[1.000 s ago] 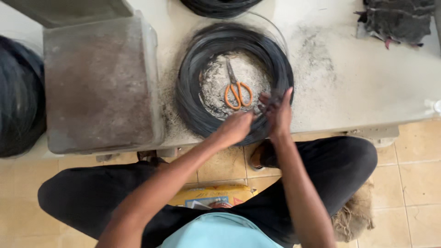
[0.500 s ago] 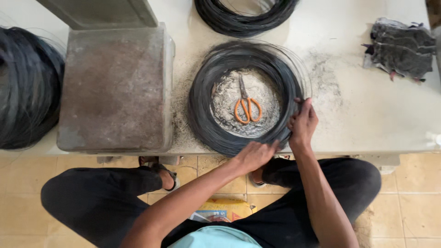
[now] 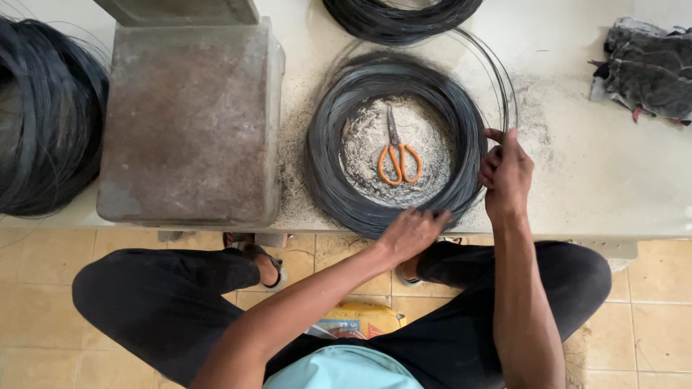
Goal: The person sits on the floor and uses orange-handled scissors to cut a length of black wire from a large coil. They then place the cut wire onto a metal tray and repeat the process of cutting and placing wire several times.
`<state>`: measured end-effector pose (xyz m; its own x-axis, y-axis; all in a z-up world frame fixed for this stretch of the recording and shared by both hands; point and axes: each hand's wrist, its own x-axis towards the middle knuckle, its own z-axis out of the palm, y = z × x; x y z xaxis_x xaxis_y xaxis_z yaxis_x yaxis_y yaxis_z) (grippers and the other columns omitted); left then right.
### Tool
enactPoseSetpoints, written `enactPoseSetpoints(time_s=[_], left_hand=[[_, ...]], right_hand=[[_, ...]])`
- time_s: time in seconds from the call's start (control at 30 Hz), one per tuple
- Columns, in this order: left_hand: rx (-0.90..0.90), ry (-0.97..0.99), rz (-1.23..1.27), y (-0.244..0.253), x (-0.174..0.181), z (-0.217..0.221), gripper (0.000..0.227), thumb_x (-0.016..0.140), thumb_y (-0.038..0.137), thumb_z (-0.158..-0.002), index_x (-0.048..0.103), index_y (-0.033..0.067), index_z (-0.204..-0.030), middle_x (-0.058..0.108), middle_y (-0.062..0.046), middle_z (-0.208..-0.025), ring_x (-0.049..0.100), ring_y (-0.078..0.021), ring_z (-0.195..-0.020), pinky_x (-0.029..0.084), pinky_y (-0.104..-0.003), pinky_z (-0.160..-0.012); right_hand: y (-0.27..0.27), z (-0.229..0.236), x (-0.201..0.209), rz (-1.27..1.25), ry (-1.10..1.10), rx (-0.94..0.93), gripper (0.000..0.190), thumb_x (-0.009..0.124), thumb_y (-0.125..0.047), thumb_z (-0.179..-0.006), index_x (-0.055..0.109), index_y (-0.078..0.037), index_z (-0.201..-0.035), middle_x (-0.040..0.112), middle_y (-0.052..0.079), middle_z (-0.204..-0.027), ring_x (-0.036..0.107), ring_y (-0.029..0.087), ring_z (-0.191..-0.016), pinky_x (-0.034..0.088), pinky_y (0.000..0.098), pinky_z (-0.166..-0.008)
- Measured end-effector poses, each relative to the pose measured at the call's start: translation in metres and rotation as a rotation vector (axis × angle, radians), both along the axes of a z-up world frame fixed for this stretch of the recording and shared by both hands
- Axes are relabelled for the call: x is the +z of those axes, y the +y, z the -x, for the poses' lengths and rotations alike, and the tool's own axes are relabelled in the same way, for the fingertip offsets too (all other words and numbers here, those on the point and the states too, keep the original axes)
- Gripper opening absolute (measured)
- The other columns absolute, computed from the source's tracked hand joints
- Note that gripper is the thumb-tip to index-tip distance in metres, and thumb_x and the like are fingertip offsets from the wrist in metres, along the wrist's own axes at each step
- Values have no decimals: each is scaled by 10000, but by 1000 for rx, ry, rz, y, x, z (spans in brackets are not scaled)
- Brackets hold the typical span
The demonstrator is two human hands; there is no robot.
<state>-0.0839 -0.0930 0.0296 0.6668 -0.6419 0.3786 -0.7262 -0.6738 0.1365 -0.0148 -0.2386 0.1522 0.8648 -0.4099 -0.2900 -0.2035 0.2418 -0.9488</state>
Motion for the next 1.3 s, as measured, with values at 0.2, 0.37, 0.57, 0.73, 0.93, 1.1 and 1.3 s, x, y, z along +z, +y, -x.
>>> enactPoseSetpoints(time_s=[0.2,0.37,0.57,0.73,0.93,1.1,1.3], left_hand=[[-256,394,262,11,5,-10,440,456,378,-974,534,-13,-1160,652,-273,-876,682,-458,-853,506,-524,-843],[-131,80,450,49,25,-59,504,549,492,-898,607,23,-1072,626,-197,-874,652,-386,-870,494,-477,-878],[645,79,398,127,34,-175,599,567,520,-935,478,-24,-1171,504,-207,-1043,541,-376,-991,405,-508,-878],[742,314,233,136,-28,-233,1000,691,672,-830,349,-61,-1417,333,-258,-1441,334,-377,-1351,243,-524,-1082],[659,216,158,144,-34,-241,398,759,94,-836,531,-17,-1144,401,-210,-1322,364,-365,-1280,308,-518,-1031],[522,438,342,148,32,-224,410,493,-95,-908,365,38,-1274,633,-238,-1075,685,-466,-939,575,-603,-769],[412,415,570,155,73,-218,200,472,-45,-970,370,112,-1040,630,-147,-725,638,-285,-556,419,-389,-380]], right_hand=[[0,2,-16,64,-114,14,209,515,-267,-1066,626,-93,-1097,167,-80,-598,215,24,-445,217,150,-367],[-1,0,-23,91,-135,13,207,524,-266,-1068,628,-88,-1086,207,-81,-583,255,20,-433,243,154,-355],[0,2,-24,79,-144,42,220,523,-257,-1075,622,-63,-1098,221,-76,-593,277,11,-444,232,152,-366],[0,4,-18,50,-136,41,227,527,-281,-1060,611,-71,-1076,212,-88,-611,282,0,-441,245,135,-371],[-5,3,-8,56,-88,42,234,502,-257,-1079,611,-51,-1088,184,-96,-578,236,5,-445,224,147,-379],[-17,-2,-25,598,-108,-50,191,487,-125,-1126,651,-44,-1071,534,53,-598,526,122,-420,372,209,-358],[-26,-8,-37,1063,-261,-127,220,447,-69,-1115,597,11,-976,705,134,-862,663,225,-714,547,358,-582]])
